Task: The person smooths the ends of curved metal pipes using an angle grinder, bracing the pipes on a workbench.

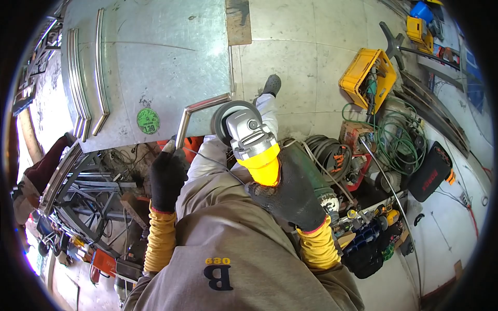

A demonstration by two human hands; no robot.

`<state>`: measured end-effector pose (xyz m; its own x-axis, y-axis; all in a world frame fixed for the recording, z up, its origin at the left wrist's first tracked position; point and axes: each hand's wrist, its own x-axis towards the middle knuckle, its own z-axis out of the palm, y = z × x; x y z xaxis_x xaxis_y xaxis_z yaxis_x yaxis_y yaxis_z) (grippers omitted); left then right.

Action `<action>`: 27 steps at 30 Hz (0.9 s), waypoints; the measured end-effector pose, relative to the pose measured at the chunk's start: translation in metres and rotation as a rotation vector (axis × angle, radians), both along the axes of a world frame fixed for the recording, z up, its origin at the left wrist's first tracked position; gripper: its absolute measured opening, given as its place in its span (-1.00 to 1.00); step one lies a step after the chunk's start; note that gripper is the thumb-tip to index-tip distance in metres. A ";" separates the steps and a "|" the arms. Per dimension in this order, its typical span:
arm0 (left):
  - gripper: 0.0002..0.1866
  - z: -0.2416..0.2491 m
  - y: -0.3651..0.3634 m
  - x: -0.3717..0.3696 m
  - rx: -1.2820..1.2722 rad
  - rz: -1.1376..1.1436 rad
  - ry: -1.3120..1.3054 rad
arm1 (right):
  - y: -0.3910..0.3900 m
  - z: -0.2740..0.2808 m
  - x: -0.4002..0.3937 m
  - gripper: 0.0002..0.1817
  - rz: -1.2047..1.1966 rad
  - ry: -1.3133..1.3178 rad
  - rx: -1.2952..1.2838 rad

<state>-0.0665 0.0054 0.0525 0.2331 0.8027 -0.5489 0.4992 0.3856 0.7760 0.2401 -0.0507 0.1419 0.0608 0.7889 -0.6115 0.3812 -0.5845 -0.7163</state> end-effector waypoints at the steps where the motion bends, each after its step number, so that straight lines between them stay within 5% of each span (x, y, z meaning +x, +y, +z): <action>1: -0.80 0.006 -0.001 0.008 -0.126 0.159 -0.018 | -0.001 0.001 0.001 -0.27 0.000 -0.003 -0.001; 2: -0.79 0.010 0.000 0.014 -0.253 0.318 -0.037 | -0.002 0.003 0.003 -0.30 -0.008 0.011 -0.022; 5: -0.78 -0.017 -0.022 0.009 -0.018 0.170 0.040 | -0.007 0.008 0.007 -0.36 -0.013 0.026 -0.055; 12: -0.87 -0.026 -0.030 0.016 -0.015 0.239 0.121 | -0.003 0.011 0.008 -0.35 -0.031 0.030 -0.155; 14: -0.88 -0.033 -0.034 0.014 0.267 0.063 0.270 | 0.000 0.011 0.007 -0.32 -0.019 0.029 -0.145; 27: -0.81 -0.042 -0.041 0.020 0.322 0.205 0.214 | 0.019 0.016 0.006 -0.24 0.009 0.054 -0.140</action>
<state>-0.0469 -0.0356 0.0106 -0.0407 0.9587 -0.2815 0.6005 0.2487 0.7600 0.2458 -0.0322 0.1576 0.0186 0.6957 -0.7180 0.3499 -0.6773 -0.6472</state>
